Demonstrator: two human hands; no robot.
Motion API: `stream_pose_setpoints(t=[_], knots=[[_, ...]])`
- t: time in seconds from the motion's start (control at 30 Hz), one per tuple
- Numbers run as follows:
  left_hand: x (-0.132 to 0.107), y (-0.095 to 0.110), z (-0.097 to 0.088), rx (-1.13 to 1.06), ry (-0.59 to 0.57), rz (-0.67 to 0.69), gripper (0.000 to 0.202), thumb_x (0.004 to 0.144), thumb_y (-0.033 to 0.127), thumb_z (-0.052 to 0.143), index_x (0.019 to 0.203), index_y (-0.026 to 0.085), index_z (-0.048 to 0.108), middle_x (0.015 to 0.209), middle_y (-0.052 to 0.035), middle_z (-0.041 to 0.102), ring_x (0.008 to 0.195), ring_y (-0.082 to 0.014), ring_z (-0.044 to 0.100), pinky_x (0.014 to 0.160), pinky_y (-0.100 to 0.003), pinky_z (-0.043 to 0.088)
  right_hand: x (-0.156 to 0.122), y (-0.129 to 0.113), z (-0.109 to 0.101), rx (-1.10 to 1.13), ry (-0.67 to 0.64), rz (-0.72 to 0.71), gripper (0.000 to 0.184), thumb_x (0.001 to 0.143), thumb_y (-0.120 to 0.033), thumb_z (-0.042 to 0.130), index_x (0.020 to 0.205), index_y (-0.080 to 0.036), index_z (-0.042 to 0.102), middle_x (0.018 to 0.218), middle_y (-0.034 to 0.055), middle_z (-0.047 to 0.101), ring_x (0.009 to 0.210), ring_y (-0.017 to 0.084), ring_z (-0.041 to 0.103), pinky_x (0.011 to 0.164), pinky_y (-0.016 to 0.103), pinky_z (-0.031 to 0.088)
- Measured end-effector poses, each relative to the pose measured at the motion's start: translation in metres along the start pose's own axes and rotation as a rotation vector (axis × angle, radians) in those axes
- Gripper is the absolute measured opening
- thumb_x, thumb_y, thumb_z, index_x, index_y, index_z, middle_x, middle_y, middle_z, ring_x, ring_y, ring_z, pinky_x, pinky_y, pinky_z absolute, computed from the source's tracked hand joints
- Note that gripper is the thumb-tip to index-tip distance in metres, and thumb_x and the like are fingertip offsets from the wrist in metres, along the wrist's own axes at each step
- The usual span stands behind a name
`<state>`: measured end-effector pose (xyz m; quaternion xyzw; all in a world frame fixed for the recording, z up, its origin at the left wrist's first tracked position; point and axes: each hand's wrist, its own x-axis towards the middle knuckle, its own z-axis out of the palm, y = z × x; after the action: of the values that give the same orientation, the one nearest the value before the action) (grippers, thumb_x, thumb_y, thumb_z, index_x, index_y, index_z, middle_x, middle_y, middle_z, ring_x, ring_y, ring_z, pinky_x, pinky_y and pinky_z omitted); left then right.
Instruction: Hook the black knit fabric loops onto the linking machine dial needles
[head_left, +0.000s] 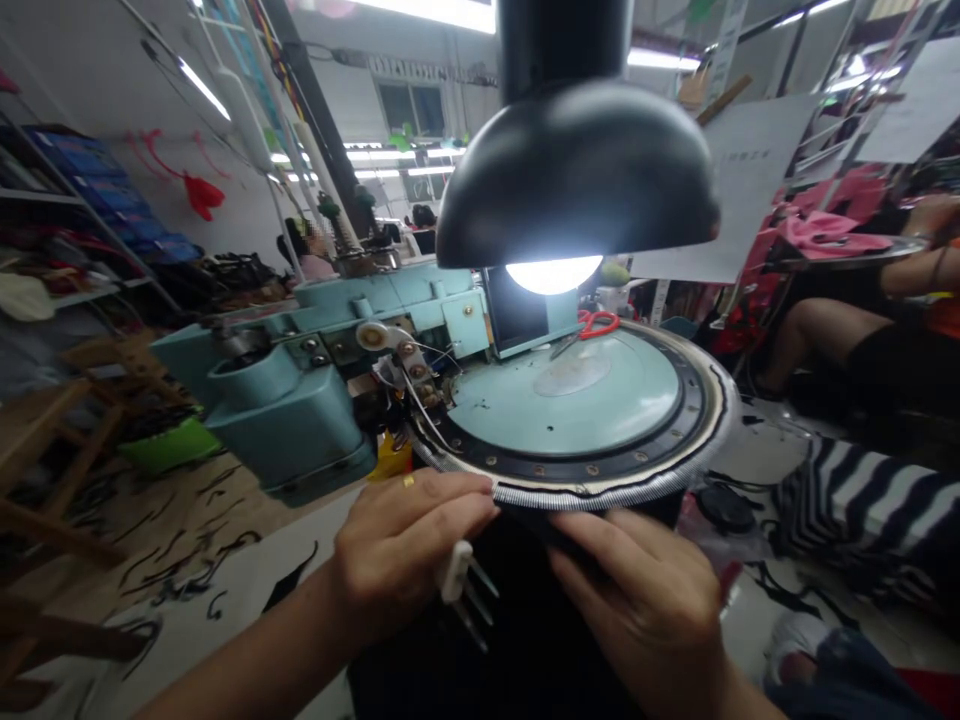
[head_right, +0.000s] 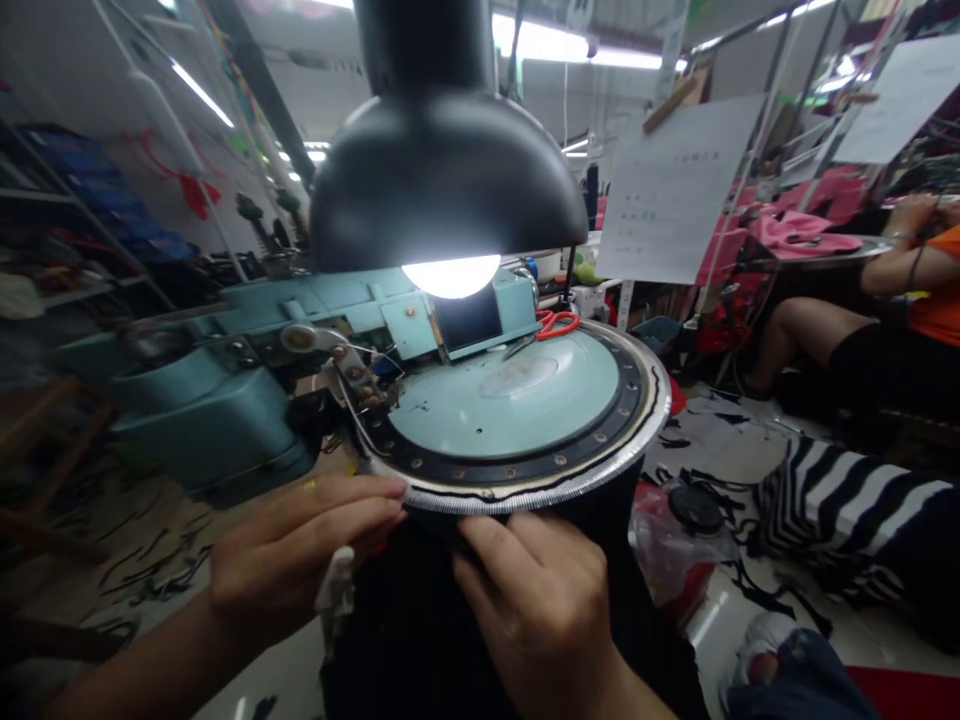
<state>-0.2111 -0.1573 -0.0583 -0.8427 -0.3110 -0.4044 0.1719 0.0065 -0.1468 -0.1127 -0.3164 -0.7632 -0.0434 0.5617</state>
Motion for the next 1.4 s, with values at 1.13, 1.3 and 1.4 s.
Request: stream_pose_setpoints(t=[1.13,1.3,1.4], knots=[[0.0,-0.011,0.01,-0.073,0.058,0.07,0.013,0.086,0.013,0.07,0.099,0.016,0.071,0.096,-0.0069,0.078,0.086,-0.0168,0.074,0.077,-0.025,0.06,0.01,-0.024,-0.02,0.04,-0.023,0.199,0.012,0.087,-0.011,0.066,0.096,-0.018,0.072,0.078,0.0003,0.073,0.067,0.012,0.068,0.068,0.023,0.052],[0.002,-0.014,0.012,-0.053,0.085,0.11,0.013,0.086,0.015,0.071,0.099,0.017,0.071,0.096,-0.0071,0.078,0.084,-0.0163,0.074,0.074,-0.025,0.06,0.008,-0.024,-0.022,0.02,-0.024,0.207,0.012,0.087,-0.012,0.067,0.096,-0.018,0.073,0.078,-0.0001,0.072,0.068,0.012,0.068,0.07,0.022,0.051],[0.001,-0.017,0.012,0.002,0.089,0.182,0.018,0.085,0.015,0.072,0.103,0.016,0.07,0.098,-0.008,0.078,0.078,-0.0156,0.073,0.069,-0.024,0.058,0.007,-0.024,-0.021,0.011,-0.013,0.216,0.011,0.087,-0.012,0.068,0.095,-0.018,0.073,0.079,0.0,0.073,0.07,0.012,0.069,0.071,0.022,0.051]])
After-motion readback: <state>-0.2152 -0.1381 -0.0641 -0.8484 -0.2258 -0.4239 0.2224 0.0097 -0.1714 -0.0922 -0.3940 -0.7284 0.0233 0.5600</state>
